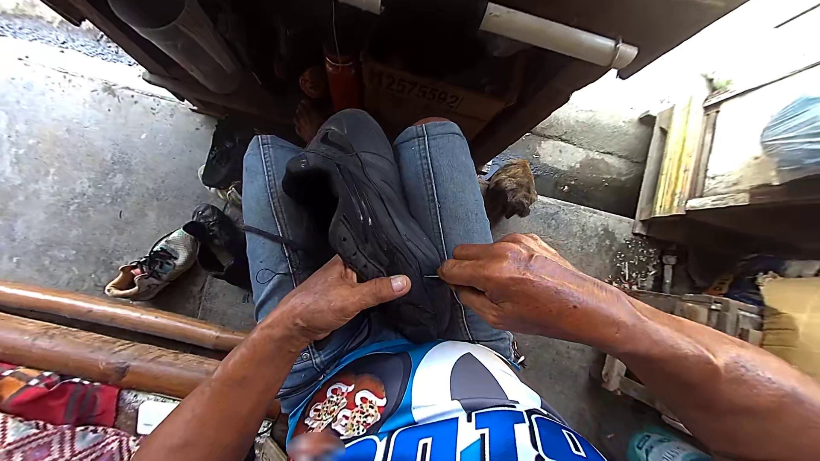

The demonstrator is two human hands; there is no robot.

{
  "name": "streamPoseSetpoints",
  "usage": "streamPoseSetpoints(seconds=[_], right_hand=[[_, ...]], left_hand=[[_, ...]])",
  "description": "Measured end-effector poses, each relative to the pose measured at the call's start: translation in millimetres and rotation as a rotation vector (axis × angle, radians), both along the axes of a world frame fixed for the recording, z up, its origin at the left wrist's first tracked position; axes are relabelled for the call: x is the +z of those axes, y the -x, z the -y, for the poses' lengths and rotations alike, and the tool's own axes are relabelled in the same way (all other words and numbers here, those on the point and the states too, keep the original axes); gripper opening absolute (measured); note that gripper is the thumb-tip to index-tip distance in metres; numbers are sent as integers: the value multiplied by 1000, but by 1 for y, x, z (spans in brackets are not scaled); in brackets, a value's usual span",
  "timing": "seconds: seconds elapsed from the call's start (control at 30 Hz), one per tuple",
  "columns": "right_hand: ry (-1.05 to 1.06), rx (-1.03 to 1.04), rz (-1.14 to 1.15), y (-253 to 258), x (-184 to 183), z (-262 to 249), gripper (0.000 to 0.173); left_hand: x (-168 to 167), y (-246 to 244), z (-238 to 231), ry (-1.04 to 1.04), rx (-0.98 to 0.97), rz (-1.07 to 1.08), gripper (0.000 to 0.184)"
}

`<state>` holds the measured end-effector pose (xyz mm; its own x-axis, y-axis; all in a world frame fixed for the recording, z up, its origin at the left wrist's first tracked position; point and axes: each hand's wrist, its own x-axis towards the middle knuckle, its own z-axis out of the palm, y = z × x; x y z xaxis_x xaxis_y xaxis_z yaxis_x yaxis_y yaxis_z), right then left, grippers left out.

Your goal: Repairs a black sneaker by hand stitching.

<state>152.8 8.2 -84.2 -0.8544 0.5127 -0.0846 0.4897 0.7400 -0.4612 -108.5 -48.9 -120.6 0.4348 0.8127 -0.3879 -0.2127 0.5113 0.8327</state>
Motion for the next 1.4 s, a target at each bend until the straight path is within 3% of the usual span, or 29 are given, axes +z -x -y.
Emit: streamPoseSetpoints(seconds=[0.27,0.4,0.53,0.67,0.8,0.87,0.9,0.97,1.03,1.07,1.13,1.17,1.3,1.4], right_hand=[[-12,-33,132,22,-4,9,11],[35,-23,74,20,-4,4,13],[35,-19,-27,9,0,7,18],[57,-29,-53,3,0,8,19],[74,-50,-80,1,-4,6,22],[68,-49,-89,1,-5,7,24],[68,-52,-89,1,-6,7,25],[66,-63,-95,1,-8,8,24],[68,-70,-99,1,-9,9,23],[63,-71,-100,1,-10,10,23],[45,-74,-113,0,-12,12,23],[39,-79,-123,-1,-13,13,23],[12,-95,-157,-6,-16,16,23],[13,-99,-159,-6,-15,16,22]], left_hand=[[-1,-3,1,6,12,-6,31],[-3,1,0,-9,20,-28,29],[1,4,3,-145,10,-79,28],[9,25,7,-312,152,-168,40],[10,97,3,-473,402,-428,30],[10,126,4,-521,562,-903,27],[13,134,5,-519,540,-1178,31],[25,127,6,-560,413,-1413,43],[31,93,6,-709,312,-1320,38],[28,73,4,-746,262,-1140,32],[13,39,-4,-699,145,-776,22],[5,27,-7,-645,87,-699,19],[-2,11,-11,-597,-278,-961,23],[2,15,-12,-595,-396,-981,23]])
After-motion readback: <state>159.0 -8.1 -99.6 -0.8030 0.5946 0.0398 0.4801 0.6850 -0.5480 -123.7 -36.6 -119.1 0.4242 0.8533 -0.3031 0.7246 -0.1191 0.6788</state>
